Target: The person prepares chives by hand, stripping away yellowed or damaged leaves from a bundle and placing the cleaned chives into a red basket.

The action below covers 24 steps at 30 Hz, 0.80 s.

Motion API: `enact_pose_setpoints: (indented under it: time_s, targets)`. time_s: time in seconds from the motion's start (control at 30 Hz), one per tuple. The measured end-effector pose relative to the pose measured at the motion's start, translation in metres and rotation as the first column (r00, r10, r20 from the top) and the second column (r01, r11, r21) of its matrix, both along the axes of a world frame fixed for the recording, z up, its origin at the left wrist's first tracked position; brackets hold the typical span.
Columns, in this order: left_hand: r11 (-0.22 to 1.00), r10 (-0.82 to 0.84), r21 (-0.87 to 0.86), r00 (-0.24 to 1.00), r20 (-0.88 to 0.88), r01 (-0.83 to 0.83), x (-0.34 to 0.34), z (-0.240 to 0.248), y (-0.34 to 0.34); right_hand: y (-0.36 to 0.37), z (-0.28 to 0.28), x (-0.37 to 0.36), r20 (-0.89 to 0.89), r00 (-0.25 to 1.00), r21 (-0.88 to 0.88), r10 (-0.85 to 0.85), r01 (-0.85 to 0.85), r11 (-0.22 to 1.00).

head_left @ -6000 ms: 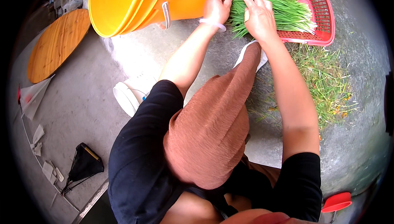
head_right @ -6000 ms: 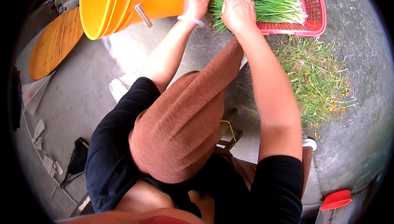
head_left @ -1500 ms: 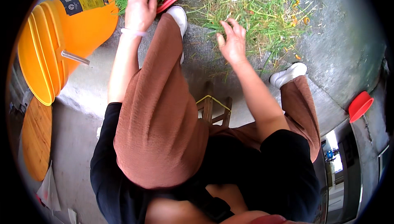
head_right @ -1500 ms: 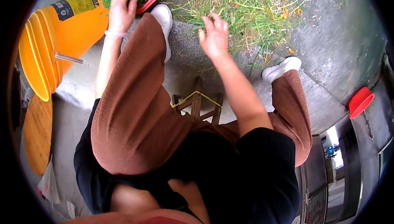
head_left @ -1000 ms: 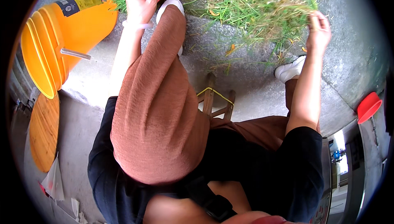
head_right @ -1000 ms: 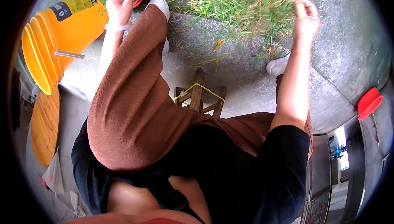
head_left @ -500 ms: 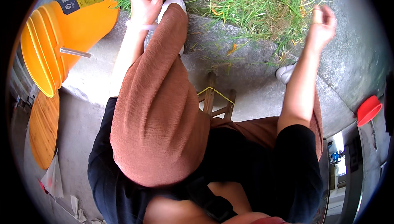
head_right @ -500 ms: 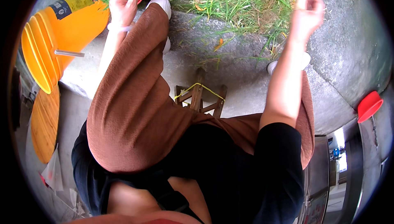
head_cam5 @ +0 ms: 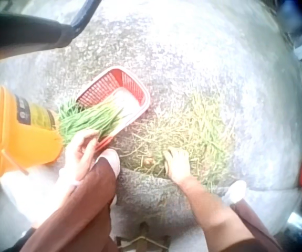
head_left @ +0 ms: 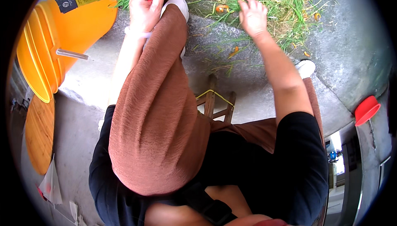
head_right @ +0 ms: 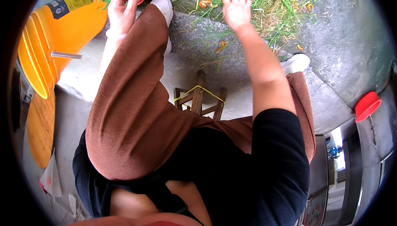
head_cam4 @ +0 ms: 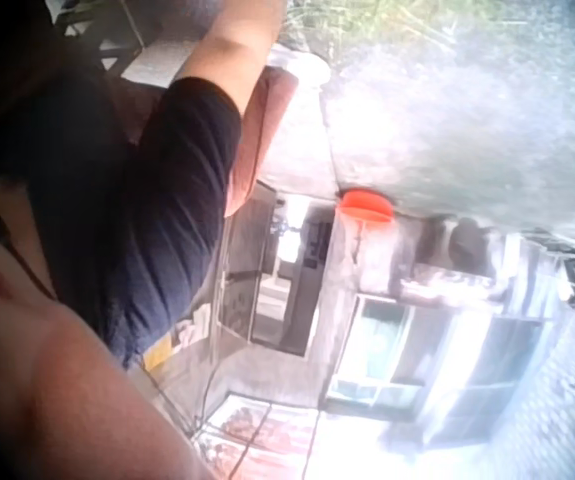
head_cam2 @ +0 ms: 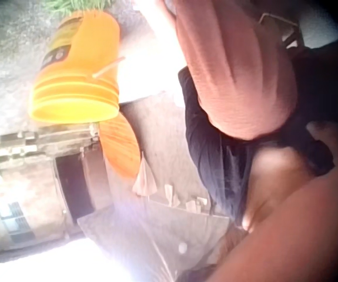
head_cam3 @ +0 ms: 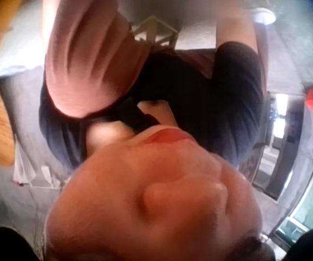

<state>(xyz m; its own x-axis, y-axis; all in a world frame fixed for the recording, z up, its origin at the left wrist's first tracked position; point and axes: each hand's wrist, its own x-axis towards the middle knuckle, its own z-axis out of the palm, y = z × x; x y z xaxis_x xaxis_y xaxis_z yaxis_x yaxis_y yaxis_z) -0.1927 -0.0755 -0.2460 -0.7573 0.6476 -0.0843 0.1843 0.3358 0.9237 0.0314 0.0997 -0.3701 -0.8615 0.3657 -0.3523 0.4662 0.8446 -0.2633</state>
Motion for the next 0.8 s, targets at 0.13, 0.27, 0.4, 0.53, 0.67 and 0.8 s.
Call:
enact_pose_setpoints:
  time_s: [0.13,0.27,0.4,0.53,0.67,0.8]
  targets:
    - [0.999,0.004,-0.044,1.0,-0.021,-0.005,-0.002,0.004,-0.004,0.076,-0.004,0.02,0.117,0.99,0.069,0.08,-0.089,0.994]
    - [0.999,0.012,-0.042,1.0,-0.013,-0.013,-0.003,0.007,-0.006,0.143,0.015,0.028,-0.255,0.844,-0.123,-0.471,0.455,0.882]
    - [1.0,0.004,-0.004,0.999,-0.05,-0.004,-0.004,0.006,-0.006,0.169,0.085,0.016,-0.22,0.198,-0.845,-0.955,0.451,0.288]
    - [0.999,-0.026,0.021,0.998,-0.065,0.027,-0.004,0.004,-0.005,0.146,0.14,0.011,-0.225,0.096,-0.962,-0.97,0.135,0.237]
    - [1.0,-0.031,-0.002,1.0,-0.005,0.031,-0.001,0.003,-0.003,0.108,0.114,0.027,-0.45,-0.013,-0.837,-0.893,0.355,0.417]
    - [0.995,-0.043,0.094,0.999,0.025,0.041,0.002,0.001,-0.001,0.042,0.04,0.054,0.186,-0.159,-0.768,-0.97,0.592,-0.244]
